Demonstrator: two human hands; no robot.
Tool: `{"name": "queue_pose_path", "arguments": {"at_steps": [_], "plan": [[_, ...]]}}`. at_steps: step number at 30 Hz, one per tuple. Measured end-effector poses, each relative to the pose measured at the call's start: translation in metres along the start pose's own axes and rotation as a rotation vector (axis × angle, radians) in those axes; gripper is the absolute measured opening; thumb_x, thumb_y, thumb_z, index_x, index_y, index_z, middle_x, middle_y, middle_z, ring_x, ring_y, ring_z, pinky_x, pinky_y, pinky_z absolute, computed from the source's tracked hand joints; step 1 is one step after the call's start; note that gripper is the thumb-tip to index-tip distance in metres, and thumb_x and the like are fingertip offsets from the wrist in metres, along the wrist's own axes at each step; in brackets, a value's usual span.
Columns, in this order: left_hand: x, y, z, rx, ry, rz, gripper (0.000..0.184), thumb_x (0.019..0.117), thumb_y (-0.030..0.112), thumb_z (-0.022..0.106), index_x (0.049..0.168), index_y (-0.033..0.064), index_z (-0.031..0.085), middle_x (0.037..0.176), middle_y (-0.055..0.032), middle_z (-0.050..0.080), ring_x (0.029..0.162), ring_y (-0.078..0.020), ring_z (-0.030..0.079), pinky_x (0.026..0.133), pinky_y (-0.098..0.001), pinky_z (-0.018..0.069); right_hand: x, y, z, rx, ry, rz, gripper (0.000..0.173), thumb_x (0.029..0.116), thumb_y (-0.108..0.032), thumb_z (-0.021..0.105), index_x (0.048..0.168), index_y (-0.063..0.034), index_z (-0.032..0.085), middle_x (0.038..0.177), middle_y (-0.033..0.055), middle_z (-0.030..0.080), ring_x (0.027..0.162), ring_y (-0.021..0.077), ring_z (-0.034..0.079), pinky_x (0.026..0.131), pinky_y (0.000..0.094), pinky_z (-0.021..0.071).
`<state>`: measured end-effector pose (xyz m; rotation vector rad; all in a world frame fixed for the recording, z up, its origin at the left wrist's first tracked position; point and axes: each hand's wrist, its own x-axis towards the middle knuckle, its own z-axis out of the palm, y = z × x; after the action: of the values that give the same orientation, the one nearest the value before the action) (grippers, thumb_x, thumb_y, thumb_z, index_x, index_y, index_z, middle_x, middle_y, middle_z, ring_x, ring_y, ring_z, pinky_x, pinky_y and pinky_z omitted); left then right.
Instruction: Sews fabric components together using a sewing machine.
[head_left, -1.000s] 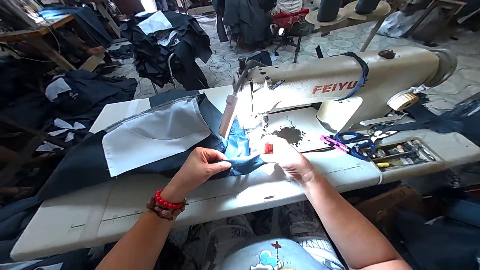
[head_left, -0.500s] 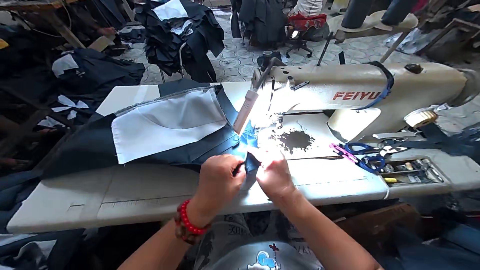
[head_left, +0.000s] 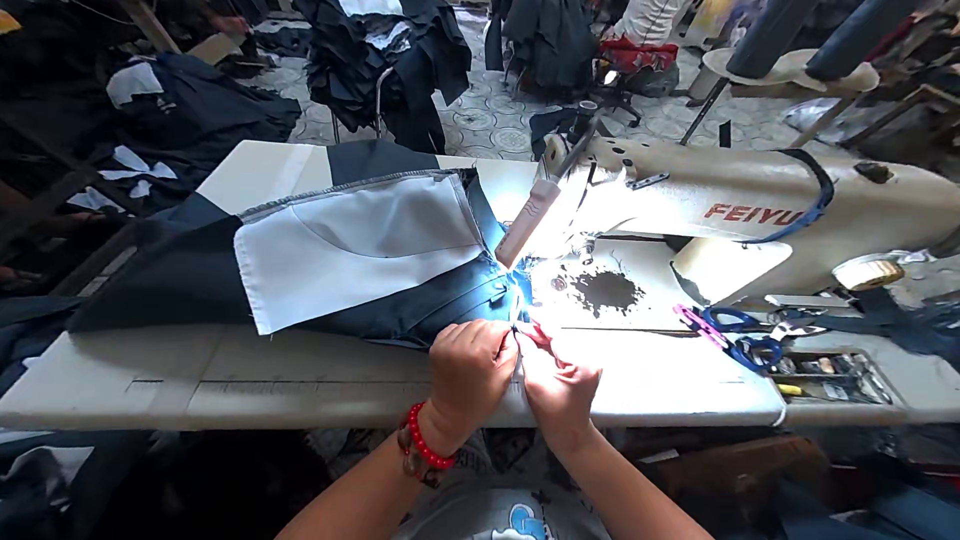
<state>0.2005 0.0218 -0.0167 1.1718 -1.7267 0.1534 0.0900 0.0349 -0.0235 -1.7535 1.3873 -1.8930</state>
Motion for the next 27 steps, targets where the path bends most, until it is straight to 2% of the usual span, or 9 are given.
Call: {"name": "queue_pose_path", "arguments": {"at_steps": [21,27], "plan": [[-0.0022,-0.0043,0.0009,-0.019,-0.021,0.038,0.013,0.0849,0.011,0.065,0.079,0.0058,0.076,0.074,-0.0067,0.074,0.069,-0.0175,0.072,0.065,-0.033,0.0552,-0.0035,0.0015,-0.0012,-0.029,-0.039,-0.038,0.02,0.0812,0.003,0.069,0.099,0.0113,0.075,0.087,0.0162,0.078,0.08,0.0112,0.077,0.079,0.0212,0.0615],[-0.0026,-0.0085,0.0,-0.043,-0.052,0.077,0.016,0.0864,0.01,0.063,0.082,0.0055,0.078,0.079,-0.0071,0.076,0.074,-0.0182,0.073,0.069,-0.0335,0.0557,-0.0082,-0.0012,-0.0033,-0.051,-0.057,-0.055,0.023,0.0841,0.004,0.064,0.102,0.0121,0.075,0.093,0.02,0.078,0.087,0.0159,0.078,0.084,0.0242,0.0613]]}}
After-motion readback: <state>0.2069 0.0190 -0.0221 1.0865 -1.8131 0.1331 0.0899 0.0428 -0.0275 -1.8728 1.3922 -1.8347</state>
